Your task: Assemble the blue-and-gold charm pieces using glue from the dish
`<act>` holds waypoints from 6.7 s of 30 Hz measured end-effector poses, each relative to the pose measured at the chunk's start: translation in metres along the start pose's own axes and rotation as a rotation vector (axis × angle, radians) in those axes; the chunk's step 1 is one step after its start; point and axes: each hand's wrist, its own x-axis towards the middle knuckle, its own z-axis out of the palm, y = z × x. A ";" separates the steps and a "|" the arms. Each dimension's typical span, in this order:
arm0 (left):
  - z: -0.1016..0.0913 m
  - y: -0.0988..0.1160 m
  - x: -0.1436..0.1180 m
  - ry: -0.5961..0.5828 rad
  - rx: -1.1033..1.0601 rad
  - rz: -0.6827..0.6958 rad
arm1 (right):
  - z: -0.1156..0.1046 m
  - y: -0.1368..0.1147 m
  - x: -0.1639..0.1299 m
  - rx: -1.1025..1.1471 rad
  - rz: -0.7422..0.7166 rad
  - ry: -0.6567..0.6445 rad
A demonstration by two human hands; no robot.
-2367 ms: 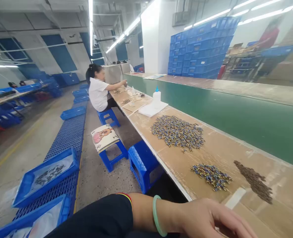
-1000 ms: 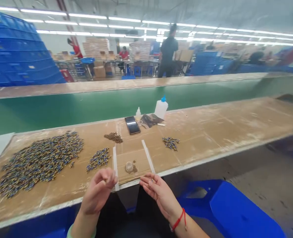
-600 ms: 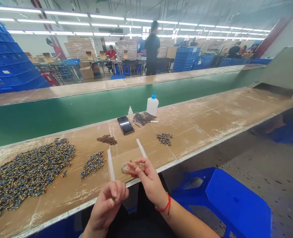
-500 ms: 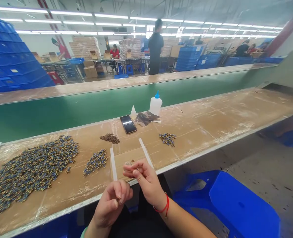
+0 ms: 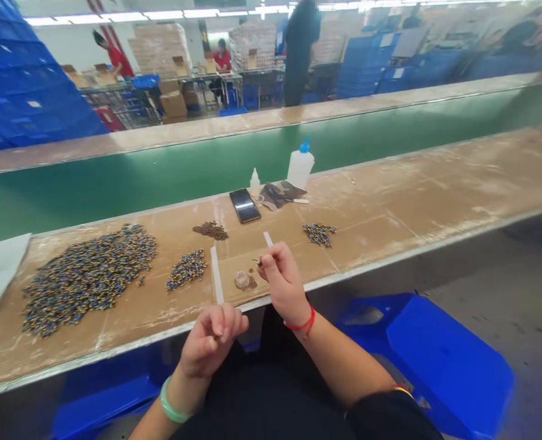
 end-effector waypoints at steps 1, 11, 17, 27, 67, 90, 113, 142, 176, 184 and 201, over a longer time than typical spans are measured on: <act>-0.001 0.001 -0.002 0.009 -0.008 0.008 | 0.003 -0.001 0.003 0.020 -0.003 0.000; -0.009 -0.006 -0.010 -0.011 -0.044 0.026 | -0.003 0.001 -0.004 0.075 0.051 -0.054; -0.012 -0.008 -0.009 -0.024 -0.047 0.061 | -0.011 -0.003 -0.007 0.024 0.050 -0.221; -0.011 -0.006 -0.009 -0.032 -0.061 0.082 | -0.013 -0.005 -0.004 0.127 0.041 -0.222; -0.013 -0.009 -0.006 0.096 -0.053 0.028 | -0.029 0.022 -0.034 -0.122 0.257 -0.052; -0.036 -0.026 -0.012 0.345 -0.162 0.016 | -0.063 0.002 0.061 -0.917 -0.169 -0.894; -0.030 -0.030 -0.006 0.410 -0.152 0.025 | -0.072 0.002 0.062 -0.950 -0.236 -0.882; 0.018 0.003 0.000 0.436 0.134 0.446 | 0.042 -0.019 -0.051 0.232 0.113 -0.279; 0.022 0.003 -0.006 0.428 0.256 0.593 | 0.048 -0.022 -0.056 0.298 0.183 -0.244; 0.032 -0.008 0.001 0.684 0.509 0.799 | 0.066 -0.008 -0.060 0.348 0.155 -0.111; 0.027 -0.021 -0.007 0.707 0.606 0.723 | 0.068 -0.007 -0.055 0.431 0.247 -0.124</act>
